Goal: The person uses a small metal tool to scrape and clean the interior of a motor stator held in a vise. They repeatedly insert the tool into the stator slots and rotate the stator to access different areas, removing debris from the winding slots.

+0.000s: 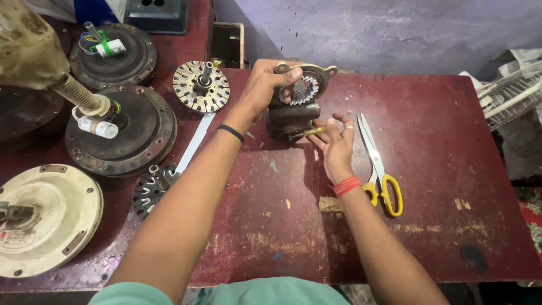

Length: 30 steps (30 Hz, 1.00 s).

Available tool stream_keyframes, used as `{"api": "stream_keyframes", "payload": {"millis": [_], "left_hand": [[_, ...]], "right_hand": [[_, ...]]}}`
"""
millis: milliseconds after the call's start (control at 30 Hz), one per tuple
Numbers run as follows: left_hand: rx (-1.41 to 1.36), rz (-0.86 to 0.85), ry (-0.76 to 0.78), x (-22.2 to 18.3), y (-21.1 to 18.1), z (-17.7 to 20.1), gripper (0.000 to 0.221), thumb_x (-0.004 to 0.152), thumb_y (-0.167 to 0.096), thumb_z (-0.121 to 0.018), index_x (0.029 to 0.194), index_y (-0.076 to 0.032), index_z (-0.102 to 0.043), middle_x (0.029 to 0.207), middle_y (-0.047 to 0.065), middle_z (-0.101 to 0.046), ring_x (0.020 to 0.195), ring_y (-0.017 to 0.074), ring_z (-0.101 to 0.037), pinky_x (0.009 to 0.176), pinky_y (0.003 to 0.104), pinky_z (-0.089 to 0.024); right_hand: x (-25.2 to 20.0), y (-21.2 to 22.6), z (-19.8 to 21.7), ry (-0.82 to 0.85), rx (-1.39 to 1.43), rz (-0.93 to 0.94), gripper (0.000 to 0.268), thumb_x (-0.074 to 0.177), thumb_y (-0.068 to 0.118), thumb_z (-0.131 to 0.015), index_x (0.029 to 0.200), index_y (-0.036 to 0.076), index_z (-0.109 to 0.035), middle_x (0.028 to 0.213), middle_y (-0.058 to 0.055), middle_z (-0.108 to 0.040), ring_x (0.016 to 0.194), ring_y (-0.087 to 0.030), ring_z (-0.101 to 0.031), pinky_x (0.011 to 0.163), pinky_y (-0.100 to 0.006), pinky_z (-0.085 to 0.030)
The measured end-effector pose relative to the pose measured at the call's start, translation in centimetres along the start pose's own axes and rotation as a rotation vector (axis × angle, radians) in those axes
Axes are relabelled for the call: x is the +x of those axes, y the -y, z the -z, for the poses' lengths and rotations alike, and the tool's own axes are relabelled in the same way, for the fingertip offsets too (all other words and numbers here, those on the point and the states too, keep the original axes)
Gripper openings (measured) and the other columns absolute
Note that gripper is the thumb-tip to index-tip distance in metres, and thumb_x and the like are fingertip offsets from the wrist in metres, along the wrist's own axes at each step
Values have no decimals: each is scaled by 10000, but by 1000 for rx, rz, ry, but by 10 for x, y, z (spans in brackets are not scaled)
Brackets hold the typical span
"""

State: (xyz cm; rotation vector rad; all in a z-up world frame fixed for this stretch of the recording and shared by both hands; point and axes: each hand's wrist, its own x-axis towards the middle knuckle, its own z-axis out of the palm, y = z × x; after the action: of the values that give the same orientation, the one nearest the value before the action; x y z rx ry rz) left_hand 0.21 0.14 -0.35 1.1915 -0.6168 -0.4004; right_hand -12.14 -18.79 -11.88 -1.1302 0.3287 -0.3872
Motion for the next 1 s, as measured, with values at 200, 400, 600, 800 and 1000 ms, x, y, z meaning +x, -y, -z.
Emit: {"api": "stream_keyframes", "payload": {"millis": [200,400,600,800,1000], "left_hand": [[5,21,14,2,-2,0,346,943,-242,-738,1165,23,-767,664,-31,-591,574,68,-529,541,245,-463],[-38,30,11,0,-1,-1,351,945,-242,-736,1163,31,-773,682,-37,-587,581,61,-514,535,242,-458],[16,24,-5,3,1,1,351,943,-247,-725,1169,19,-768,671,-23,-615,560,67,-523,523,239,-451],[20,9,13,2,3,3,345,958,-238,-721,1173,27,-772,663,-14,-608,564,71,-528,537,245,-451],[5,5,17,6,6,4,351,961,-233,-719,1184,35,-762,652,-11,-605,557,69,-525,532,246,-459]], "right_hand": [[17,76,2,112,-496,-166,511,906,25,-658,1375,-33,-462,1227,-183,-644,1050,-254,-718,858,-381,-655],[37,104,-13,188,-859,-403,488,845,-11,-734,1311,-49,-591,1009,-203,-726,894,-277,-730,751,-392,-653],[63,115,-24,321,-1066,-471,154,781,-95,-761,930,-127,-738,941,-223,-766,795,-280,-773,714,-347,-621],[65,120,-27,364,-1163,-484,101,754,-55,-793,850,-78,-775,853,-176,-783,743,-245,-772,683,-319,-650],[63,121,-32,318,-1444,-396,153,712,39,-899,785,-38,-789,798,-124,-772,719,-203,-746,643,-317,-638]]}}
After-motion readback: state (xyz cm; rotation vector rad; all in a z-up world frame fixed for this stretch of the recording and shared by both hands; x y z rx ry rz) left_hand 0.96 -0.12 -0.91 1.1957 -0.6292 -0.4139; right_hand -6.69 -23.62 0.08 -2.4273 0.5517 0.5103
